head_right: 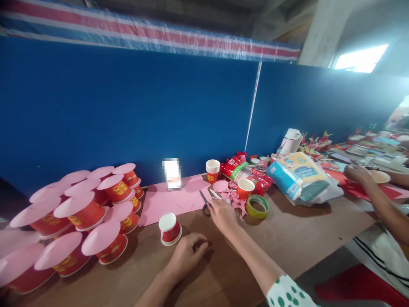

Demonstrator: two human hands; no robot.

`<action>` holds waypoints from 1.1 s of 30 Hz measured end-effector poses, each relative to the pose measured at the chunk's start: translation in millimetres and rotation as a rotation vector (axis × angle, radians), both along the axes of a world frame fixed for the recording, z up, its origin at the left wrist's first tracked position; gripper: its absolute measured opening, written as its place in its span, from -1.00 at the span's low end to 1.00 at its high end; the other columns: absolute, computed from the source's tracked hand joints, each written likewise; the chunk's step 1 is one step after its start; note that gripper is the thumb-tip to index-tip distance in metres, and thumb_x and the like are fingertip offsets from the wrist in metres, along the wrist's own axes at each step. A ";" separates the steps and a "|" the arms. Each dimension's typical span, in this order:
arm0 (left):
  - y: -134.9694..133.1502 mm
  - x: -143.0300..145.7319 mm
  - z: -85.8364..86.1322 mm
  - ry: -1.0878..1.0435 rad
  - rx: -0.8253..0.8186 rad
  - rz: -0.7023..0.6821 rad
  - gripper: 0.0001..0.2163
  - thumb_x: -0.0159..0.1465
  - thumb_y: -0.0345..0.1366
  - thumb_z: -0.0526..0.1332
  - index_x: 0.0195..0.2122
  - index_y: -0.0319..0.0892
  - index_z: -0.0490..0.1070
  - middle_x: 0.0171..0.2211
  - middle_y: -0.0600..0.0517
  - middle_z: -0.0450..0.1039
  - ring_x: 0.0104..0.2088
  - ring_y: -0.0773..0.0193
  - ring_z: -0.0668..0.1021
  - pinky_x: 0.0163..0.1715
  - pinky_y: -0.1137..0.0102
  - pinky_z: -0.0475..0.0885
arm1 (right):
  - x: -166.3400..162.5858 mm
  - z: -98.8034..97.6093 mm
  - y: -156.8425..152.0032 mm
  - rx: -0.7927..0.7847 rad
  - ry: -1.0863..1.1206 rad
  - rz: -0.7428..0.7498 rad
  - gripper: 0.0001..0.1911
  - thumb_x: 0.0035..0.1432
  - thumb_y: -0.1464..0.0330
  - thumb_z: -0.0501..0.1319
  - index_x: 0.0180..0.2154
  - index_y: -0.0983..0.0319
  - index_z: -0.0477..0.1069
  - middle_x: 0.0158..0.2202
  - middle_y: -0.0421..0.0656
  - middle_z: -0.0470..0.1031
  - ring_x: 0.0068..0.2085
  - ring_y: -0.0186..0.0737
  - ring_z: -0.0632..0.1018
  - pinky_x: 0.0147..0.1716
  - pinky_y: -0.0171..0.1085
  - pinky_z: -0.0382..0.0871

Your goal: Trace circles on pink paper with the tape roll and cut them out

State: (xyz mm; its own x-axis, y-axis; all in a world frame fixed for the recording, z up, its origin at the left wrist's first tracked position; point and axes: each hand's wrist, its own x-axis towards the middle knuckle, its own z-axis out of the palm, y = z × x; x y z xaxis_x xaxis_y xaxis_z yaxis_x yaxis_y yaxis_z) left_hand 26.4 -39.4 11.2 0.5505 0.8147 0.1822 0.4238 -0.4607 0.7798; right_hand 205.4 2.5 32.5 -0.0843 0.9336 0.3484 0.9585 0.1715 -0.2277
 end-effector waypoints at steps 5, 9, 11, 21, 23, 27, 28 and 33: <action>-0.6 1.2 2.3 0.006 0.014 0.006 -0.82 0.18 -0.32 0.07 -0.35 -0.17 0.47 -0.43 0.04 0.49 -0.45 0.33 0.43 -0.44 0.46 0.25 | 34.1 -7.6 -10.0 -0.103 -0.097 -0.305 -0.69 0.18 0.33 0.06 -0.05 0.29 0.27 -0.14 0.05 0.41 -0.20 -0.09 0.48 -0.28 -0.27 0.28; -1.0 0.9 2.8 0.018 0.036 0.008 -0.80 0.19 -0.30 0.06 -0.34 -0.19 0.47 -0.44 0.02 0.48 -0.45 0.31 0.43 -0.43 0.45 0.27 | 43.0 -19.2 -11.8 -0.209 -0.025 -0.347 -0.68 0.17 0.34 0.08 -0.03 0.28 0.23 -0.14 0.03 0.42 -0.21 -0.12 0.49 -0.33 -0.30 0.25; -1.3 0.7 2.2 0.018 0.041 0.009 -0.79 0.20 -0.29 0.06 -0.34 -0.19 0.47 -0.43 0.01 0.48 -0.45 0.31 0.43 -0.44 0.45 0.27 | 45.1 -22.1 -11.6 -0.202 0.039 -0.363 -0.70 0.18 0.35 0.07 -0.05 0.31 0.25 -0.17 0.03 0.44 -0.19 -0.11 0.49 -0.32 -0.30 0.25; -2.4 1.5 3.3 0.013 0.042 0.020 -0.79 0.19 -0.28 0.05 -0.35 -0.19 0.47 -0.43 0.02 0.49 -0.45 0.32 0.44 -0.44 0.46 0.26 | 51.4 -14.2 -10.5 -0.213 0.137 -0.387 -0.72 0.17 0.25 0.06 -0.25 0.33 0.38 -0.25 0.02 0.50 -0.23 -0.12 0.51 -0.37 -0.34 0.23; -2.5 1.7 3.6 0.031 0.047 0.011 -0.79 0.19 -0.27 0.05 -0.37 -0.19 0.47 -0.45 0.02 0.49 -0.47 0.32 0.43 -0.46 0.46 0.25 | 49.9 -11.5 -4.1 -0.215 0.142 -0.387 -0.70 0.18 0.25 0.04 -0.22 0.33 0.38 -0.27 0.02 0.51 -0.22 -0.12 0.52 -0.37 -0.33 0.24; -2.2 2.2 2.3 0.056 0.052 0.004 -0.79 0.19 -0.27 0.06 -0.37 -0.18 0.47 -0.46 0.04 0.49 -0.49 0.33 0.43 -0.48 0.46 0.24 | 43.3 -9.9 11.5 -0.193 0.151 -0.419 -0.59 0.25 0.21 -0.07 -0.06 0.37 0.31 -0.26 0.08 0.50 -0.21 -0.06 0.53 -0.32 -0.27 0.26; -2.1 2.4 1.8 0.057 0.057 0.003 -0.79 0.19 -0.27 0.06 -0.36 -0.18 0.47 -0.46 0.04 0.49 -0.49 0.33 0.43 -0.47 0.46 0.24 | 41.6 -10.9 14.3 -0.186 0.152 -0.426 -0.57 0.25 0.21 -0.09 -0.03 0.38 0.28 -0.25 0.10 0.50 -0.21 -0.05 0.53 -0.30 -0.25 0.26; -1.5 2.6 -0.8 0.062 0.077 -0.007 -0.81 0.19 -0.28 0.06 -0.37 -0.18 0.45 -0.46 0.04 0.48 -0.48 0.34 0.42 -0.47 0.46 0.23 | 39.6 -19.0 18.1 -0.149 0.185 -0.434 -0.56 0.25 0.21 -0.08 0.05 0.35 0.15 -0.19 0.10 0.48 -0.18 -0.02 0.53 -0.26 -0.22 0.27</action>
State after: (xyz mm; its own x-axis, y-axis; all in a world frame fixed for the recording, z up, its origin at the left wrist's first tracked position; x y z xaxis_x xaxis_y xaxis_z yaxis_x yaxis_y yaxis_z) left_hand 29.1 -40.8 10.4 0.5685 0.7955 0.2097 0.4668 -0.5219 0.7139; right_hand 245.0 20.7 13.5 0.3740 0.9097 0.1806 0.8754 -0.2820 -0.3925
